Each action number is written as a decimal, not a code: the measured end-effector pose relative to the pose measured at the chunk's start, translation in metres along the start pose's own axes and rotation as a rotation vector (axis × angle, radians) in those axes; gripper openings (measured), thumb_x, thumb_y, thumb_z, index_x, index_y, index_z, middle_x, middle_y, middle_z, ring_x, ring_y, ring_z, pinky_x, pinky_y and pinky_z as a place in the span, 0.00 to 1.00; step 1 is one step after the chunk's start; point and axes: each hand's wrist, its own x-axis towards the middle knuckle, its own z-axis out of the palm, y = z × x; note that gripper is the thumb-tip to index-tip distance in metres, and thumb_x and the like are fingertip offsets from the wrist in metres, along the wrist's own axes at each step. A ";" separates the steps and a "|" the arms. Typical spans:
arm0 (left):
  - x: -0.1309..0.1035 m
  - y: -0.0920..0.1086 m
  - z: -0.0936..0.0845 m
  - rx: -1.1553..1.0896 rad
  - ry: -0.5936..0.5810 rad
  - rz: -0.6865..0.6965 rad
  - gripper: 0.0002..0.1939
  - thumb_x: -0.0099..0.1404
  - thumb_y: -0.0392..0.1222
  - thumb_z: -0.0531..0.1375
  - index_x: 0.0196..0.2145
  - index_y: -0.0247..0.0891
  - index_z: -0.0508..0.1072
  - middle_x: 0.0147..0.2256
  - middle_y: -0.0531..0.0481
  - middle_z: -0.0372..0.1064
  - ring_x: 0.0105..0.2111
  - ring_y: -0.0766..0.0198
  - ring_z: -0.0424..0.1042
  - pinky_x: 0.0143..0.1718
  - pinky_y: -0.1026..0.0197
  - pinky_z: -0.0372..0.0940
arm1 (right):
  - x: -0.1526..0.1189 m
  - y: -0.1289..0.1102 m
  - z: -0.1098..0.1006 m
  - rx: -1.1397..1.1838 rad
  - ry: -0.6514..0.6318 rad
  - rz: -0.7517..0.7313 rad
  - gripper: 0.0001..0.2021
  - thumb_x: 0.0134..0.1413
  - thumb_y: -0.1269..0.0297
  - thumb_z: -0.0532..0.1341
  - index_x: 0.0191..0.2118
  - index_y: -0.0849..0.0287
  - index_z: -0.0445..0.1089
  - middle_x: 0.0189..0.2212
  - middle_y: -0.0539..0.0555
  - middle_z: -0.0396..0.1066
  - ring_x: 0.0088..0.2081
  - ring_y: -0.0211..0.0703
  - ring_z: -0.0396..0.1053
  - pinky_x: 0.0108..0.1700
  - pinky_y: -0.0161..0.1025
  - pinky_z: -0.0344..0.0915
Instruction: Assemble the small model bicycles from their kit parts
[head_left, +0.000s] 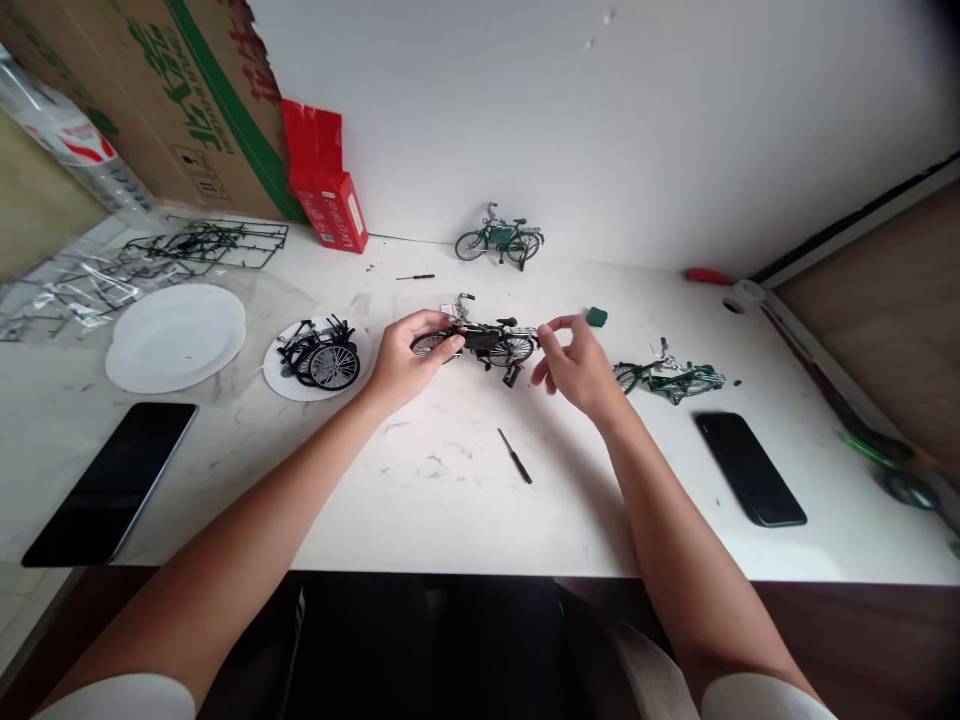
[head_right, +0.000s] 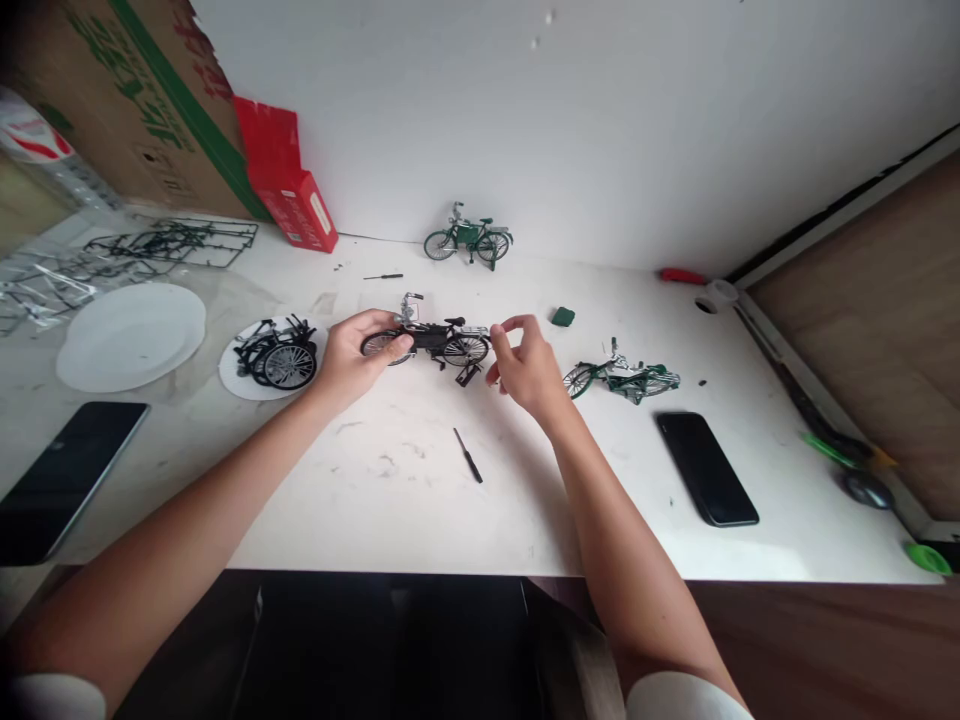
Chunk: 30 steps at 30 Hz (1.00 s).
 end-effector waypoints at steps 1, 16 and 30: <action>0.001 0.001 -0.001 0.006 0.028 0.017 0.19 0.60 0.51 0.75 0.42 0.36 0.80 0.46 0.40 0.84 0.48 0.52 0.83 0.55 0.53 0.76 | 0.000 0.000 0.001 0.053 -0.072 0.066 0.33 0.68 0.29 0.55 0.59 0.54 0.62 0.26 0.53 0.79 0.20 0.43 0.71 0.25 0.39 0.61; 0.019 0.016 0.008 0.050 0.158 0.062 0.21 0.60 0.54 0.75 0.42 0.38 0.78 0.44 0.42 0.83 0.46 0.55 0.82 0.52 0.56 0.76 | 0.002 0.003 0.026 0.813 -0.145 0.252 0.26 0.62 0.53 0.73 0.56 0.53 0.62 0.49 0.62 0.83 0.43 0.50 0.84 0.26 0.35 0.73; 0.053 -0.011 0.055 0.073 0.094 0.061 0.20 0.60 0.53 0.73 0.43 0.38 0.77 0.45 0.40 0.82 0.48 0.55 0.82 0.54 0.56 0.75 | 0.038 0.037 0.026 0.698 0.412 -0.049 0.21 0.48 0.51 0.78 0.42 0.60 0.80 0.40 0.58 0.82 0.40 0.48 0.80 0.44 0.48 0.81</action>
